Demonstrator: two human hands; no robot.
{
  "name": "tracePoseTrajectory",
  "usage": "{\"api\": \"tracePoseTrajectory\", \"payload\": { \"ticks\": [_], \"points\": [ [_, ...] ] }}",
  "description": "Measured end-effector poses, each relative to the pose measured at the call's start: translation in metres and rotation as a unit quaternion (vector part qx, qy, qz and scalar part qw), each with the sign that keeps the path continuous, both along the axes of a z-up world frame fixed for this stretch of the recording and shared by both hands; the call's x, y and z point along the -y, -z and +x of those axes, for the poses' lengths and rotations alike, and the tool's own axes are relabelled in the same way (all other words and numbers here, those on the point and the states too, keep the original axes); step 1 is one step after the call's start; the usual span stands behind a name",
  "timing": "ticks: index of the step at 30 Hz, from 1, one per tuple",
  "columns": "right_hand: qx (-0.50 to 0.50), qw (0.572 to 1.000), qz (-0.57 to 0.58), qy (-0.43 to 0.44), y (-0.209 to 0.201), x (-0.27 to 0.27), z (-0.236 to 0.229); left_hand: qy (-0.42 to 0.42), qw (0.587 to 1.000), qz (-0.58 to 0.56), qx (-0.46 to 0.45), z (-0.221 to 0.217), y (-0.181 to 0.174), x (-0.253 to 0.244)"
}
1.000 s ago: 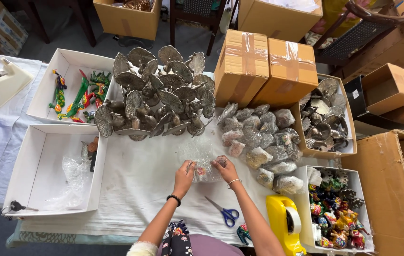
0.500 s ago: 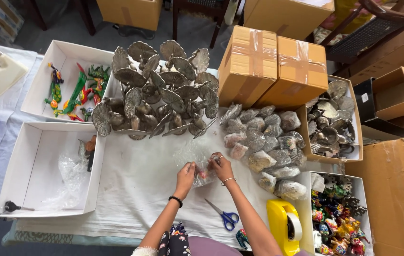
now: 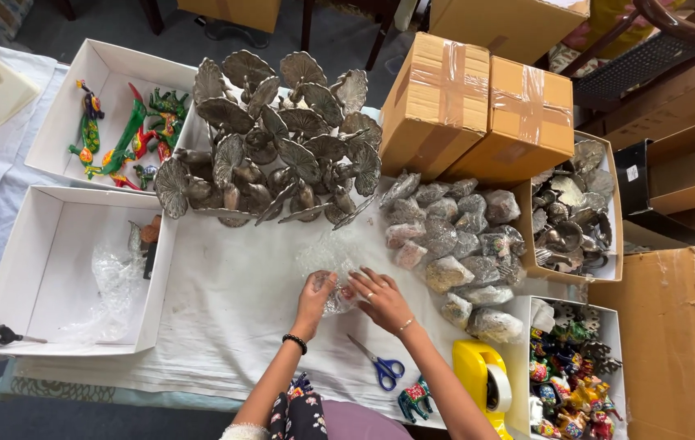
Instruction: The person wraps small decorative figurines in bubble wrap and secures them with tape. They use scissors to cut the bubble wrap and a tape dispenser to seal the packages, placing the wrapped items into a box.
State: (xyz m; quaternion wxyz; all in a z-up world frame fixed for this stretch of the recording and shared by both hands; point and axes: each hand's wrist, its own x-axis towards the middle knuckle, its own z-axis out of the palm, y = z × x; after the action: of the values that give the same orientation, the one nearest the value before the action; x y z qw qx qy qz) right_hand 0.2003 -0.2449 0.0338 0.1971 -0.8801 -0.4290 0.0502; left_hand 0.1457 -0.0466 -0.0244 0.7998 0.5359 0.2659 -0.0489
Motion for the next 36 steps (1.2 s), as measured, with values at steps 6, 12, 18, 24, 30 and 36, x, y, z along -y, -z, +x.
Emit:
{"api": "tracePoseTrajectory", "payload": {
  "ticks": [6,12,18,24,30,36],
  "points": [
    [-0.016,0.999,-0.047,0.019,0.028,-0.003,0.008,0.024,0.974,0.217,-0.054,-0.008,0.008,-0.002],
    [-0.034,0.997,-0.065,0.03,0.023,-0.006,0.011,-0.002,0.838,0.534,0.114,-0.023,0.006,-0.007],
    [0.015,0.996,-0.08,0.039,0.032,-0.009,0.01,0.165,0.738,0.606,0.249,-0.025,-0.016,0.019],
    [0.09,0.994,0.023,0.051,0.007,-0.002,-0.015,0.161,0.704,0.639,0.267,-0.045,-0.014,0.024],
    [0.137,0.988,0.06,0.029,0.043,0.014,-0.043,0.202,0.788,0.521,0.259,-0.059,-0.017,0.019],
    [0.044,0.995,-0.036,0.076,0.03,0.013,-0.045,0.16,0.824,0.477,0.261,-0.063,-0.002,0.008]
  ]
}}
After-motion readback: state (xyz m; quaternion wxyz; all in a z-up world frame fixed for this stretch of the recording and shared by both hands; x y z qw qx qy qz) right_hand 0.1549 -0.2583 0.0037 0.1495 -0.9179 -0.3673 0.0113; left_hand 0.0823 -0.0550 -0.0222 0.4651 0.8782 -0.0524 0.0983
